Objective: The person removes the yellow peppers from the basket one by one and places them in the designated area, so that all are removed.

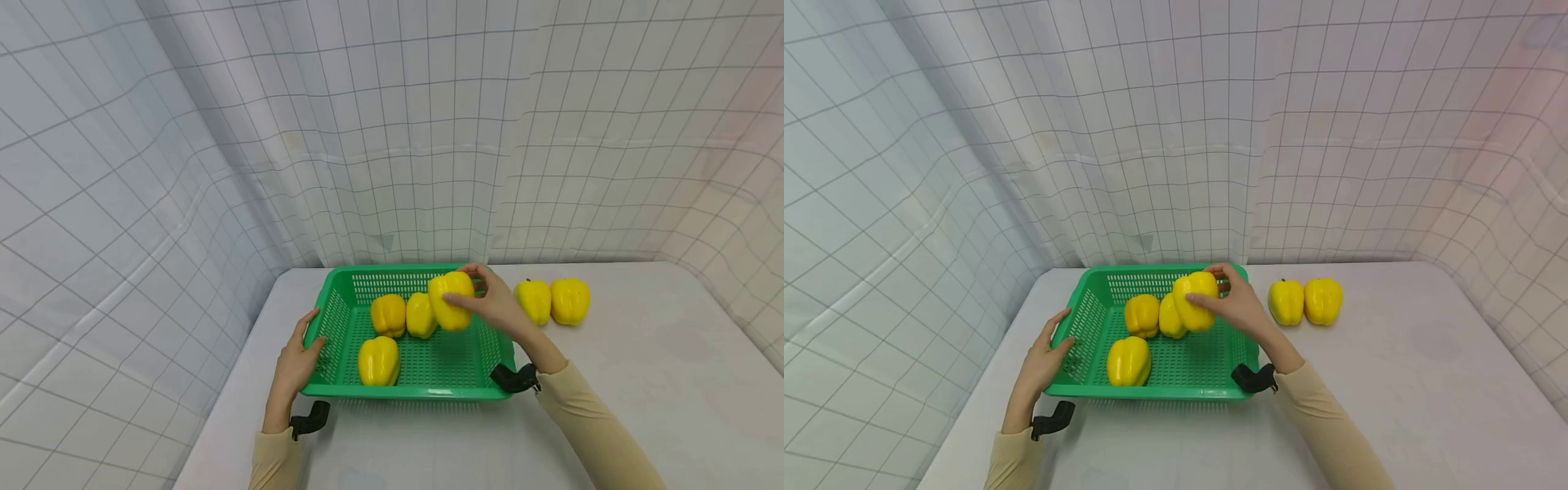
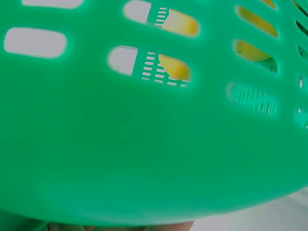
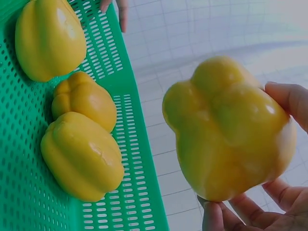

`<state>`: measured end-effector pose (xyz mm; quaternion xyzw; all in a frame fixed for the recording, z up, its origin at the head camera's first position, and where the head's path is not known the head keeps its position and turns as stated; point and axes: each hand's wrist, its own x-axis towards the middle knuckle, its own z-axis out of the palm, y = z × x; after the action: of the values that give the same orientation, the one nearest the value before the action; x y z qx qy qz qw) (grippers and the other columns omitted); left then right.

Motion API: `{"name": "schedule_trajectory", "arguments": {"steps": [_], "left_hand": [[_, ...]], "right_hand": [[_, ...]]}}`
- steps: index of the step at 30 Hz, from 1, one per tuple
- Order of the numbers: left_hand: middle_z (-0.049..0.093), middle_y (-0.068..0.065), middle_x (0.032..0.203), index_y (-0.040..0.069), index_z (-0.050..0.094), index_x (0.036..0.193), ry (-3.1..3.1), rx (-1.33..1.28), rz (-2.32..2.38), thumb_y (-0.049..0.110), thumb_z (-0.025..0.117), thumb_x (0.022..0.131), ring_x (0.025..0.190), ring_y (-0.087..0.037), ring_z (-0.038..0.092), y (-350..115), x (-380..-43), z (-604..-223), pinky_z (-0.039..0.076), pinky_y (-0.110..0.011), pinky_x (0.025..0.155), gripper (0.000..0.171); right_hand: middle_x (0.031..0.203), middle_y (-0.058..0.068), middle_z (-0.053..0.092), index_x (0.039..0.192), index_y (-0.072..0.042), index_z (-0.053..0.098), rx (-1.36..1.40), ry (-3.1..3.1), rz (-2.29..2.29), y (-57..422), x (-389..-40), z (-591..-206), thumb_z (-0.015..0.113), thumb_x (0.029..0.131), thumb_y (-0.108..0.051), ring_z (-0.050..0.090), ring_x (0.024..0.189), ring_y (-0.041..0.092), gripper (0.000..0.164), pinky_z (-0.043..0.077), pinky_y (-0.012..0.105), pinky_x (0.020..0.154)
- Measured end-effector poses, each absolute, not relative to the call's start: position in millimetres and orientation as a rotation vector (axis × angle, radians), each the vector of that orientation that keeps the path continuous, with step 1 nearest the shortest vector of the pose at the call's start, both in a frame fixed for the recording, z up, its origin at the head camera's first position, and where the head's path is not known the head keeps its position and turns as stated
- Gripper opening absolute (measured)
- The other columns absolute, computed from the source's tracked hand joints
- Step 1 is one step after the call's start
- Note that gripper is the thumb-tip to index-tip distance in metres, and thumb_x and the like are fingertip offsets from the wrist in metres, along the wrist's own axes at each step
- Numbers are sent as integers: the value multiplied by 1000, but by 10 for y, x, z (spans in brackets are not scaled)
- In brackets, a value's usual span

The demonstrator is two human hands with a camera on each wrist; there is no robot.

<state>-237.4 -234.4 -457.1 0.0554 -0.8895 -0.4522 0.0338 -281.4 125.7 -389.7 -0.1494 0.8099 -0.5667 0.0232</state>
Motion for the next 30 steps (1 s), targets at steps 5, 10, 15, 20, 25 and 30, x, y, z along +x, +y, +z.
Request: {"name": "schedule_trajectory", "arguments": {"steps": [5,10,15,20,25,30], "left_hand": [[59,-16,85,31,30,148,-2735,178,-1396,23,51,99,56,-24,52,-2342,-2372,-4560,41,-34,49,54],[57,-15,82,31,30,148,-2738,179,-1389,23,50,99,55,-23,52,-2338,-2366,-4545,40,-34,49,54],[57,-15,84,31,30,148,-2738,181,-1385,23,50,99,56,-24,52,-2338,-2368,-4548,41,-34,49,54],[60,-18,90,29,31,148,-2733,174,-1383,22,50,99,56,-24,53,-2337,-2370,-4551,41,-35,49,54],[60,-18,90,30,31,148,-2732,170,-1387,23,51,99,57,-24,53,-2337,-2363,-4554,42,-35,49,54],[60,-17,89,30,31,148,-2731,171,-1390,24,51,99,57,-23,53,-2341,-2362,-4566,42,-35,50,54]], "right_hand": [[126,10,46,130,-11,46,-414,2543,-1822,1319,-2849,-3921,75,82,-36,48,102,30,60,49,39,74],[128,11,44,128,-12,48,-376,2562,-1882,1400,-2851,-3905,75,82,-35,47,102,31,58,48,40,74],[128,12,43,129,-10,47,-341,2557,-1962,1482,-2840,-3900,75,83,-31,47,100,32,58,48,41,75],[125,12,46,130,-9,46,-279,2600,-2001,1568,-2834,-3922,74,84,-32,46,100,30,59,45,41,77],[122,12,46,132,-9,44,-168,2625,-2039,1657,-2824,-3930,73,84,-34,44,102,25,61,46,32,78],[120,11,46,132,-7,44,-99,2608,-2125,1743,-2800,-3929,72,86,-32,45,99,22,60,49,25,72]]}}
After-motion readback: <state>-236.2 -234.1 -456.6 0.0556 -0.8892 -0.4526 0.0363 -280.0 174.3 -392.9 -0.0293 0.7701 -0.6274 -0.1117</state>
